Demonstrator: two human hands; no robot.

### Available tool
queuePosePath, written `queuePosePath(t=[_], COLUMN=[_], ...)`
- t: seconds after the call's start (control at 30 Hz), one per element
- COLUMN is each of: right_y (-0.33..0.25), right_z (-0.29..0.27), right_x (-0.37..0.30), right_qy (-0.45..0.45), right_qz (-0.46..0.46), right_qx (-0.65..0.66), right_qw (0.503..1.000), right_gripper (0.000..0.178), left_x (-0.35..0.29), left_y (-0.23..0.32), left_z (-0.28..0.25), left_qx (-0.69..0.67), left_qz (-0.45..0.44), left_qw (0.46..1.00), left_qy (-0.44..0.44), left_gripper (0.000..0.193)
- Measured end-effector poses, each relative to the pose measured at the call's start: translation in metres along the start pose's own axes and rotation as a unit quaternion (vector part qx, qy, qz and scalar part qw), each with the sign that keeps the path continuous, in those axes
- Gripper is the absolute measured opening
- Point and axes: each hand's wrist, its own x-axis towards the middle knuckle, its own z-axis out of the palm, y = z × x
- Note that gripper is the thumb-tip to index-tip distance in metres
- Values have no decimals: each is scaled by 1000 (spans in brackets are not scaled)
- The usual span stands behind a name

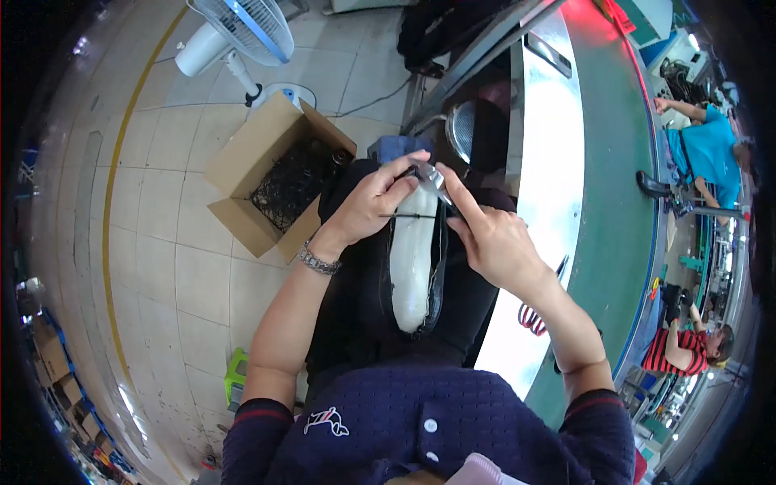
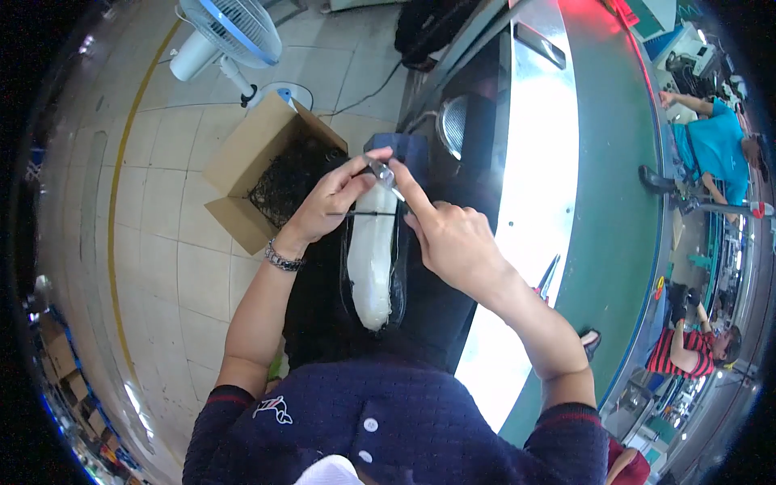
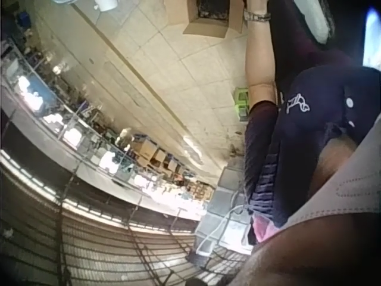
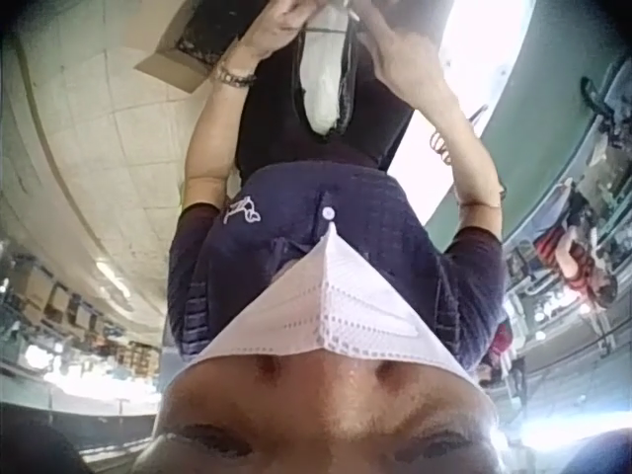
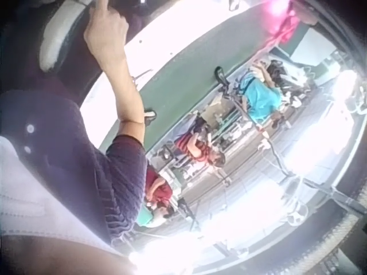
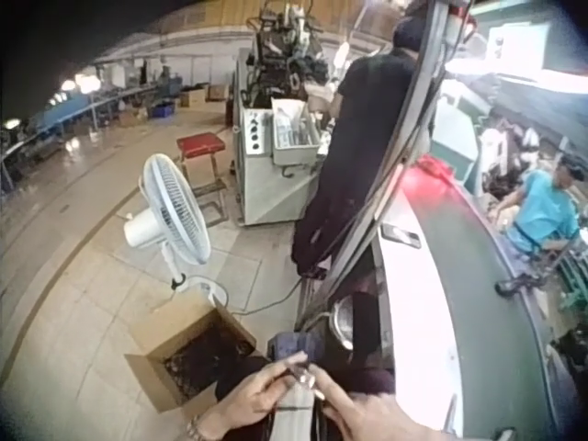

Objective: Manually assembling and finishing leather shoes using pliers, hammers, and adhesive in a factory setting.

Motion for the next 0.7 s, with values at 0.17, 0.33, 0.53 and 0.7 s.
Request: queuePosePath(t=[0.17, 0.33, 0.53, 0.7], right_y=[-18, 9, 1, 6], right_z=[-7, 0, 5, -5], right_x=[-3, 12, 6, -7], right_qy=[203, 44, 212, 33], right_qz=[-41, -41, -94, -9], right_qx=[156, -4, 89, 73], right_qw=[966, 998, 969, 997], right_gripper=[66, 69, 73, 66], left_x=[-3, 5, 12, -3], left_y=[3, -2, 7, 25], left_z=[-6, -14, -4, -22], left_qx=[-10, 4, -23, -14], left_qz=[-21, -39, -3, -31], left_qw=[999, 999, 998, 999], left_qy=[-23, -27, -53, -26], left_gripper=[45, 48, 51, 57])
